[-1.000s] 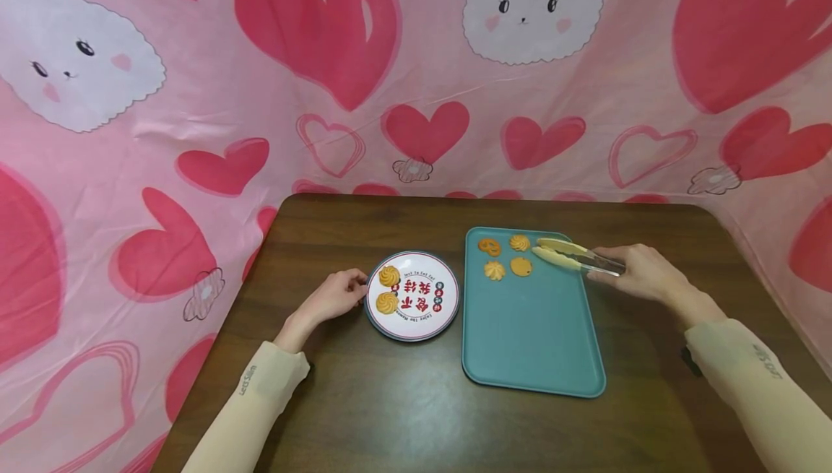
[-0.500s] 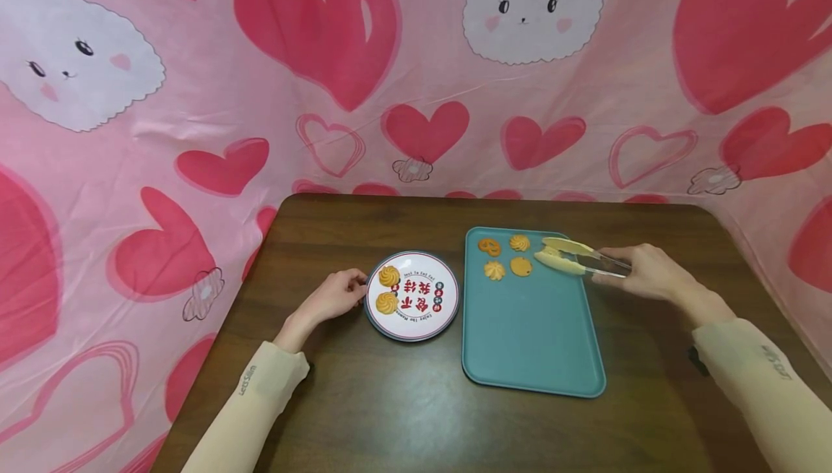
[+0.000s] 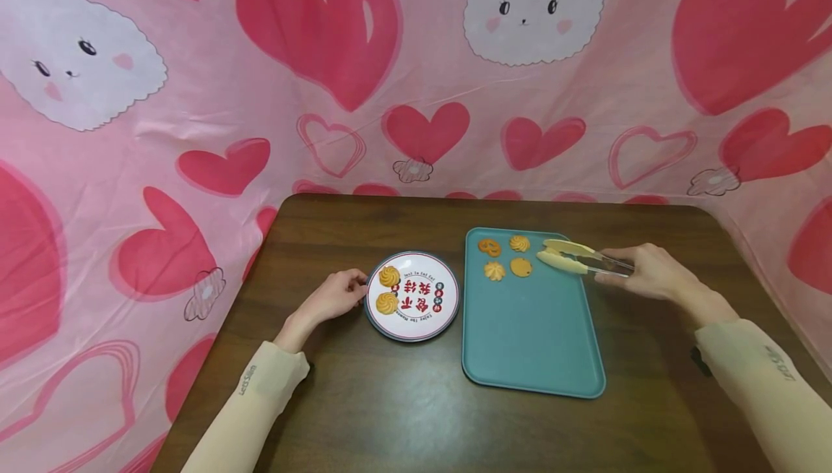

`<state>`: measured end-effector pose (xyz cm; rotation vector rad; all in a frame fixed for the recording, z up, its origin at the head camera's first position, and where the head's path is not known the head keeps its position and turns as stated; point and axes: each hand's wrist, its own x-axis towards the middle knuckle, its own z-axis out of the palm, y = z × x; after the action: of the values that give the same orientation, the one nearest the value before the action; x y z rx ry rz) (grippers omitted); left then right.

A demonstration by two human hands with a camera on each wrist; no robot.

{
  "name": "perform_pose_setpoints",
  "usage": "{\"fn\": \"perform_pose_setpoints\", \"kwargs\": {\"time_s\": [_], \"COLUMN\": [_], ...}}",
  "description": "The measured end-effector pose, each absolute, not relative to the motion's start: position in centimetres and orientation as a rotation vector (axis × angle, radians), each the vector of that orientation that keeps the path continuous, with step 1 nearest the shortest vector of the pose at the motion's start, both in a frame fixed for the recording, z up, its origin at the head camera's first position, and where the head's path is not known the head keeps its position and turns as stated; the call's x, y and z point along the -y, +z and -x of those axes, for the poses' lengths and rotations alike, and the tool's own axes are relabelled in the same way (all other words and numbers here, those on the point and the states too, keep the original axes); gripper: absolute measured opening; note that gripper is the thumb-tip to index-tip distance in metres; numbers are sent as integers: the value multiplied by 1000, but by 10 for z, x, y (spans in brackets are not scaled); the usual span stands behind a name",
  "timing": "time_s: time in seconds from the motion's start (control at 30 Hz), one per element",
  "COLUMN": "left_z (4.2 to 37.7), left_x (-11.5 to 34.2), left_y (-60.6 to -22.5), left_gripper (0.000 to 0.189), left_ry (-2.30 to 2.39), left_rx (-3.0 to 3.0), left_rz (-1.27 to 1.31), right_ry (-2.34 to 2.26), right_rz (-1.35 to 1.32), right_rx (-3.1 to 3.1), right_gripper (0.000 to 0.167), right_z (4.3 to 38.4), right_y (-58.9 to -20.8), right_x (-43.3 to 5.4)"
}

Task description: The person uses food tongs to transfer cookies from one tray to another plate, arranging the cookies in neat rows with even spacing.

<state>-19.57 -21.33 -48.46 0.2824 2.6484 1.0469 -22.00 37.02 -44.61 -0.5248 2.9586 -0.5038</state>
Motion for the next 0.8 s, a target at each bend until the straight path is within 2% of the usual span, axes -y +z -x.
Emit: {"fn": "perform_pose_setpoints", "kwargs": {"time_s": [0.43, 0.8], "left_z": [196, 195], "left_x": [213, 213], "left_y": [-484, -482], "left_gripper": [27, 26], "left_ry": [1044, 1041], "left_rx": [-2637, -2644], "left_rz": [-279, -285], "right_ry": [-496, -477], "right_rz": [610, 808], "right_rx": [-2989, -3021], "right_gripper": [72, 60], "right_z": [223, 233], "right_y": [-432, -409], "right_x": [-360, -327]}}
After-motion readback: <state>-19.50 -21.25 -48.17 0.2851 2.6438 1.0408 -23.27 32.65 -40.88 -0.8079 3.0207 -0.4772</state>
